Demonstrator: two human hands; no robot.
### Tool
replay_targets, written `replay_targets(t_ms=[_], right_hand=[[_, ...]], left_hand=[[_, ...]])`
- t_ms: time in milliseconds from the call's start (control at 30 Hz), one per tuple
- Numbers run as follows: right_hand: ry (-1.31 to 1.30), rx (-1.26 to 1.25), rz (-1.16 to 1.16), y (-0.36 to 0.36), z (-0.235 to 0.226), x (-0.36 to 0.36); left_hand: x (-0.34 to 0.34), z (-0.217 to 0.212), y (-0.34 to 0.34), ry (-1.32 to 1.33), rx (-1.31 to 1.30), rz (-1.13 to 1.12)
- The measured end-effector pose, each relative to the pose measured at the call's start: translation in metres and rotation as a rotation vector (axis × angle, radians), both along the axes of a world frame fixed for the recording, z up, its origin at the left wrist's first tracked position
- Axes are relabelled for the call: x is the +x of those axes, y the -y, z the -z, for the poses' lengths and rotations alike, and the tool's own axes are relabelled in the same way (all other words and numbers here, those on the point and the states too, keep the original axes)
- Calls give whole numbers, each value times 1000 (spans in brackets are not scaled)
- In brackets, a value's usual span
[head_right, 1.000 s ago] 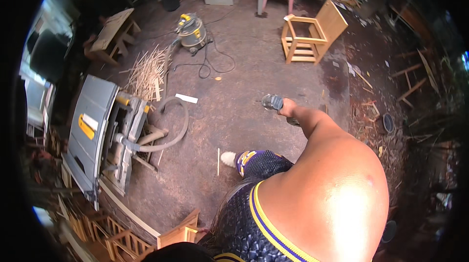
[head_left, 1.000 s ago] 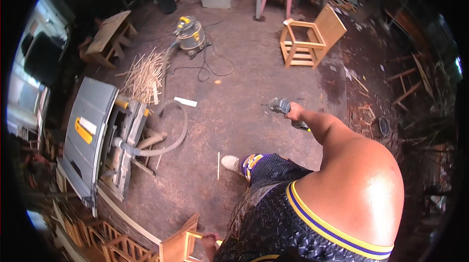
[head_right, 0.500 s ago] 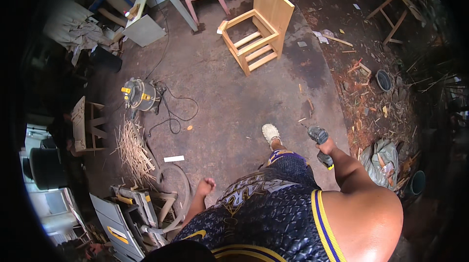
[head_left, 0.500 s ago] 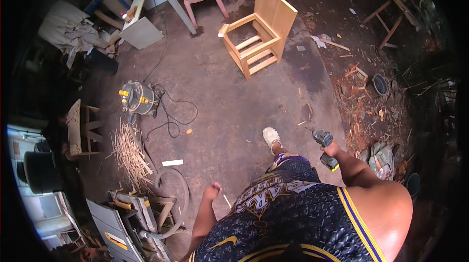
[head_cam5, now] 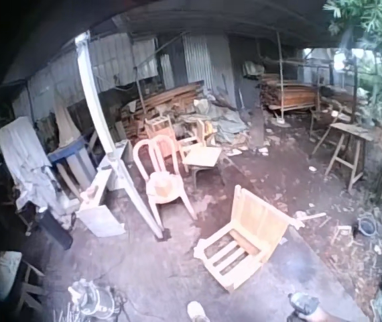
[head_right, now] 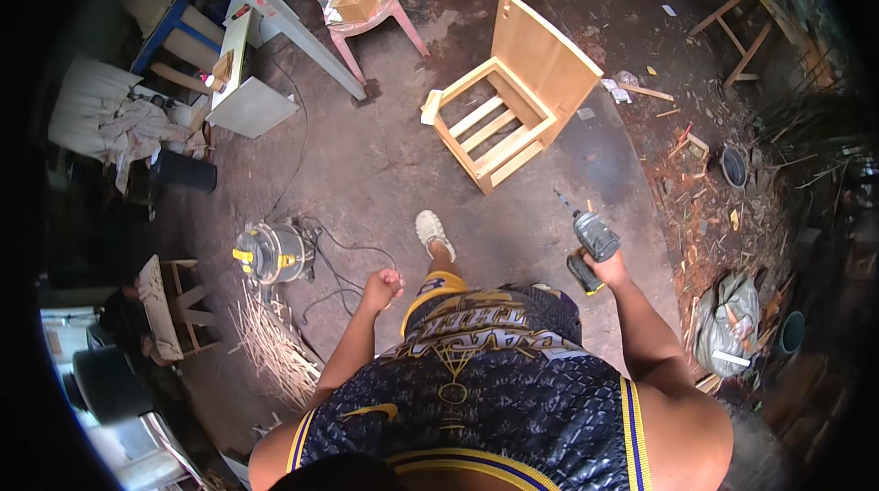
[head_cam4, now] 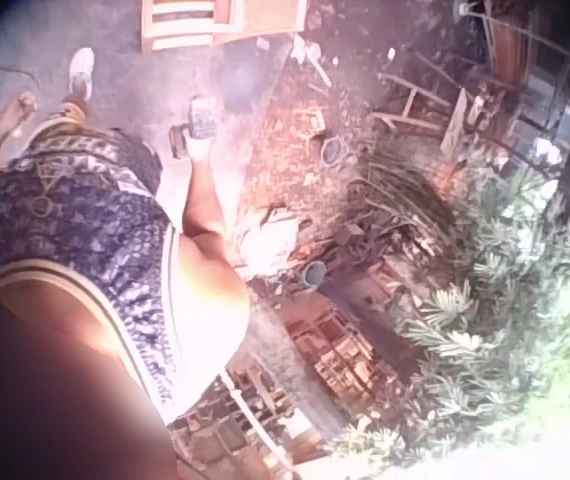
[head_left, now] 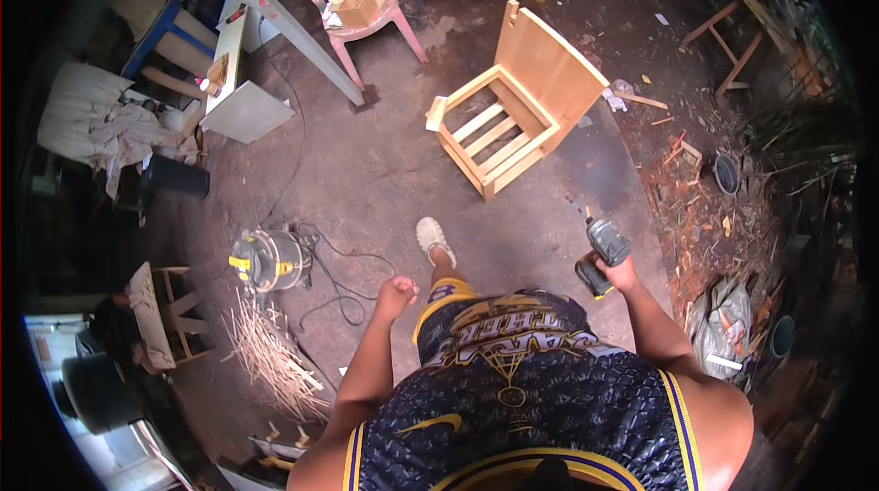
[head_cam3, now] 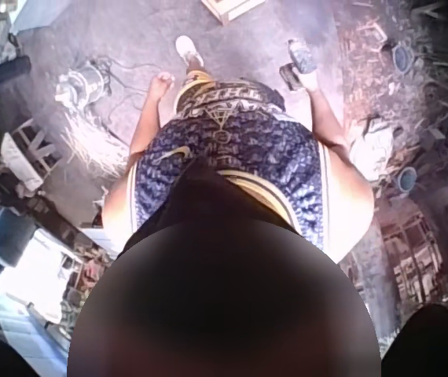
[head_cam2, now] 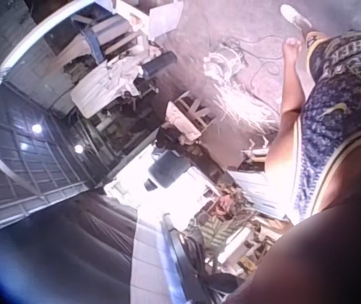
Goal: Assembling wooden chair components using a cordless drill in a woodworking workshop.
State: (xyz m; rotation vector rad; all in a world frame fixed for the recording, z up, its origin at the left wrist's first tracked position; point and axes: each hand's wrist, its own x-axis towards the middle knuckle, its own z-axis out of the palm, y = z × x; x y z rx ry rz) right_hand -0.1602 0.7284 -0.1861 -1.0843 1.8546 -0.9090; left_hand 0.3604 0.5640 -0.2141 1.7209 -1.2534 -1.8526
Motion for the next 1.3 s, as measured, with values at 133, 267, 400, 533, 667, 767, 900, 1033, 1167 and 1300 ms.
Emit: replay_targets(t_ms=[133, 267, 400, 533, 667, 767, 900, 1033, 1167, 1300], right_hand=[[24, 30, 199, 70, 2, 49], [-62, 10, 408, 141, -17, 88], [-143, 8, 556, 204, 7, 94], [-150, -80, 660, 268, 59, 73], [-205, -85, 856, 335, 119, 42], [-224, -106, 961, 356, 160, 13], [-358, -154, 945, 397, 206, -11], [-452, -182, 780, 369, 240, -35], [-277, -217, 713, 363, 239, -59], [-360, -257, 609, 355, 250, -72]], left_hand=[[28, 13, 135, 69, 84, 142], [18, 12, 275, 50, 178, 292], [-27, 9, 387, 68, 109, 415], [-72, 27, 438, 220, -25, 454], [-121, 70, 472, 494, -282, 660], [-196, 94, 489, 684, -374, 827], [-244, 164, 539, 973, -535, 975], [-289, 199, 534, 1104, -307, 1111], [-289, 211, 526, 1108, -360, 1147], [-276, 230, 528, 1004, -480, 1069]])
